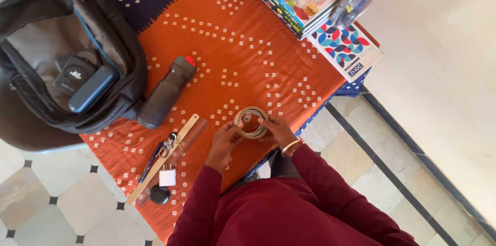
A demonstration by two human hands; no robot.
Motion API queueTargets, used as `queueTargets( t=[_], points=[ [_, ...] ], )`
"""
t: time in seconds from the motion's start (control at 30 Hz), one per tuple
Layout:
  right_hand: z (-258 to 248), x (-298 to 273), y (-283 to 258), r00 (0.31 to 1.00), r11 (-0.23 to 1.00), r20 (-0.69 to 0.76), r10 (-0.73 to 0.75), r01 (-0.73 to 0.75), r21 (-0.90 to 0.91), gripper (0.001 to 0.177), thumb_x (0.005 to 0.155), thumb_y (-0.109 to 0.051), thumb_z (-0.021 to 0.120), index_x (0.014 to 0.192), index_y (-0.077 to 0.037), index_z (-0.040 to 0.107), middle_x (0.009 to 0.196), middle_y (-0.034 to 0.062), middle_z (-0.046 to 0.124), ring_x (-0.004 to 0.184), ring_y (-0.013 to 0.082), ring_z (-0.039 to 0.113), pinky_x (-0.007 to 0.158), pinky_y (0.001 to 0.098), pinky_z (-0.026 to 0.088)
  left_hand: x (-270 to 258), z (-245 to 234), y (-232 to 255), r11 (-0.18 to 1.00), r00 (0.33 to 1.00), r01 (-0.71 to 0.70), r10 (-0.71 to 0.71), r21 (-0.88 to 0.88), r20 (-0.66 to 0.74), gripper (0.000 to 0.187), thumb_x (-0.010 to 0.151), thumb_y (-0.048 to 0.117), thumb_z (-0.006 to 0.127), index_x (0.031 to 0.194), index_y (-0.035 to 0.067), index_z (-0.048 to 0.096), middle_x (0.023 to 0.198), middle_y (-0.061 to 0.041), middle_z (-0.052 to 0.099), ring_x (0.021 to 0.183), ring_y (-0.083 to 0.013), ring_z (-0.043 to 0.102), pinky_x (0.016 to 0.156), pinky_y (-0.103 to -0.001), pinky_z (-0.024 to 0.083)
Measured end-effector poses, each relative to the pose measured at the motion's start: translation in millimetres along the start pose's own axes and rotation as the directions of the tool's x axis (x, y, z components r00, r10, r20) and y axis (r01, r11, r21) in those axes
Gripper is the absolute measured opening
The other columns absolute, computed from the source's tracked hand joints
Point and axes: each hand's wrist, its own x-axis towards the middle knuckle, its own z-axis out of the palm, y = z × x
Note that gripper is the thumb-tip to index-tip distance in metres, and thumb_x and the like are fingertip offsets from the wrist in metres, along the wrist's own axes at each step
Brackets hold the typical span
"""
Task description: The person organizes several items on a table, including a book, a glass, a tape dispenser, a ruler, keys, a water bottle, and a glasses case. They then take out a pair of glasses and a cloth from the case and wipe the glasses with the cloth.
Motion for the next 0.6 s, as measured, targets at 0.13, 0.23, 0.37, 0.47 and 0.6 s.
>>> queueTargets(
  t=[0.13, 0.23, 0.37, 0.47, 0.6],
  points=[
    [-10.9, 0.2, -1.7, 1.000, 0.999, -0.004, 0.005, -0.004, 0.032, 0.045, 0.095, -0.038, 0.069, 0.122, -0.002, 0.067, 0.095, 0.0034, 0.071, 0.079, 0.0113, 0.070, 0.073, 0.0306, 0.063, 6.7, 5.6, -6.6, 1.000, 1.000, 0.012, -0.012, -0.003, 0.027, 0.034, 0.091, 0.030, 0.072, 0.117, 0.009, 0.064, 0.101, 0.000, 0.069, 0.095, -0.0118, 0.065, 0.090, -0.030, 0.052],
    [-16.7, 0.9, -2.0, 1.000, 0.999, -0.014, 0.005, -0.005, 0.052, 0.047, 0.094, -0.039, 0.070, 0.123, -0.001, 0.067, 0.094, 0.0037, 0.071, 0.077, 0.0109, 0.069, 0.073, 0.0307, 0.063, 14.9, 11.3, -9.9, 0.998, 0.999, 0.005, -0.002, -0.065, 0.052, 0.034, 0.092, 0.029, 0.073, 0.119, 0.010, 0.063, 0.103, -0.002, 0.067, 0.096, -0.0144, 0.064, 0.089, -0.032, 0.050],
    [-24.0, -0.6, -4.1, 0.997, 0.997, -0.027, -0.070, 0.070, 0.015, 0.045, 0.100, -0.034, 0.072, 0.125, 0.003, 0.066, 0.097, 0.0093, 0.071, 0.076, 0.0150, 0.065, 0.064, 0.0317, 0.053, 17.7, 19.7, -4.2, 0.997, 0.992, -0.009, 0.019, -0.081, 0.122, 0.038, 0.092, 0.027, 0.069, 0.126, 0.010, 0.062, 0.112, -0.003, 0.068, 0.103, -0.0142, 0.064, 0.093, -0.032, 0.051],
    [-21.7, -4.8, -11.6, 0.994, 0.986, -0.038, -0.100, 0.104, 0.130, 0.044, 0.093, -0.028, 0.070, 0.130, -0.006, 0.061, 0.112, 0.0040, 0.071, 0.097, 0.0129, 0.072, 0.083, 0.0325, 0.063, 16.5, 29.5, 0.9, 0.997, 0.987, 0.006, 0.005, -0.073, 0.161, 0.041, 0.093, 0.028, 0.065, 0.129, 0.010, 0.058, 0.119, -0.001, 0.068, 0.109, -0.0133, 0.064, 0.097, -0.033, 0.050],
    [-20.4, -11.7, -23.4, 0.993, 0.973, -0.019, -0.120, 0.121, 0.197, 0.043, 0.096, -0.026, 0.068, 0.132, -0.005, 0.059, 0.119, 0.0066, 0.070, 0.105, 0.0165, 0.072, 0.090, 0.0349, 0.064, 18.5, 37.3, -3.7, 0.997, 0.981, 0.012, 0.004, -0.083, 0.192, 0.036, 0.097, 0.026, 0.064, 0.127, 0.006, 0.058, 0.120, -0.004, 0.069, 0.113, -0.0155, 0.065, 0.104, -0.035, 0.050]
  ],
)
